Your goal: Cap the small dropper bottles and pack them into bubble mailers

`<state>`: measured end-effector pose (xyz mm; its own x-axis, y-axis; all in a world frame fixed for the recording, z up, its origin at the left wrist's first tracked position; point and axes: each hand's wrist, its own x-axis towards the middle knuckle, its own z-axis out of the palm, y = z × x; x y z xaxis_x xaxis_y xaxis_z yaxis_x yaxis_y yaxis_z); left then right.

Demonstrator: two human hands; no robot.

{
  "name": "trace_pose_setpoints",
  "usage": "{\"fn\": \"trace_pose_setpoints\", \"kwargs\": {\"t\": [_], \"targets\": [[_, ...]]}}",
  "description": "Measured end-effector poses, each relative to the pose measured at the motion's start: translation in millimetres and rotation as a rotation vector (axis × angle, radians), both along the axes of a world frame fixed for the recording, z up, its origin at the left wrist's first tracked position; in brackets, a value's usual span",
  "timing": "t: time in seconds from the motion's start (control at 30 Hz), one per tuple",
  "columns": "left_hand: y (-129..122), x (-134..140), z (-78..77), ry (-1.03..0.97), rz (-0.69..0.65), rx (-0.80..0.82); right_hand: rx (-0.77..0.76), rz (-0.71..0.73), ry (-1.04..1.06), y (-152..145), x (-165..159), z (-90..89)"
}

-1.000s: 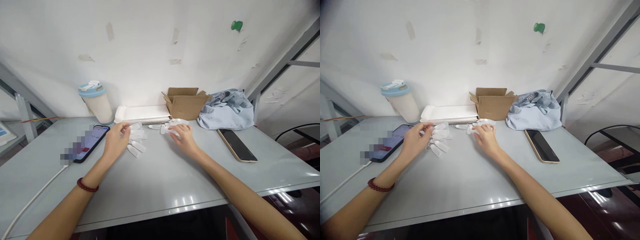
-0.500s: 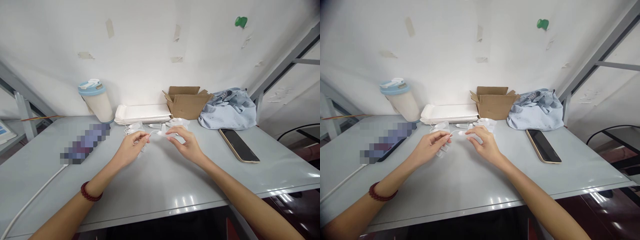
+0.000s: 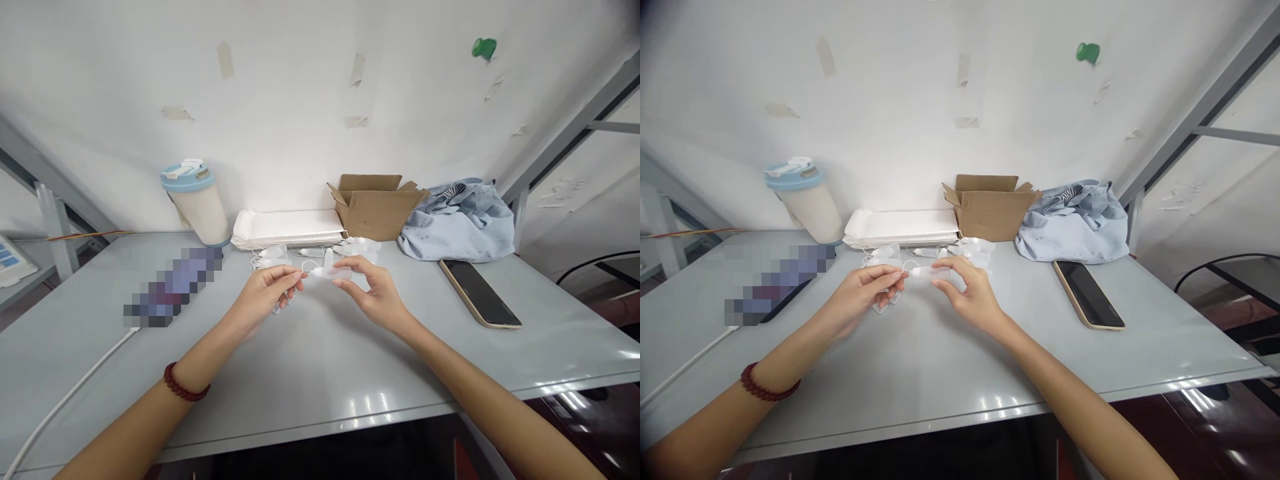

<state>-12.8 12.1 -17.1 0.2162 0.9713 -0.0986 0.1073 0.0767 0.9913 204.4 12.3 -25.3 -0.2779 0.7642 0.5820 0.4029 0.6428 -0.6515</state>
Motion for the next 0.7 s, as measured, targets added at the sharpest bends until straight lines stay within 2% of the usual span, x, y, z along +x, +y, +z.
{"fn": "trace_pose_setpoints", "kwargs": {"t": [0.3,0.7], "targets": [[-0.3,0.2,-1.1,-0.083,-0.023,-0.024,-0.012,0.006,-0.008,0.3,0.2,-0.6],[-5.9,6.3,3.7,0.097,-0.005,0.099,-0.024,0.003,-0.025,-1.4,-0.9,-7.4]]}}
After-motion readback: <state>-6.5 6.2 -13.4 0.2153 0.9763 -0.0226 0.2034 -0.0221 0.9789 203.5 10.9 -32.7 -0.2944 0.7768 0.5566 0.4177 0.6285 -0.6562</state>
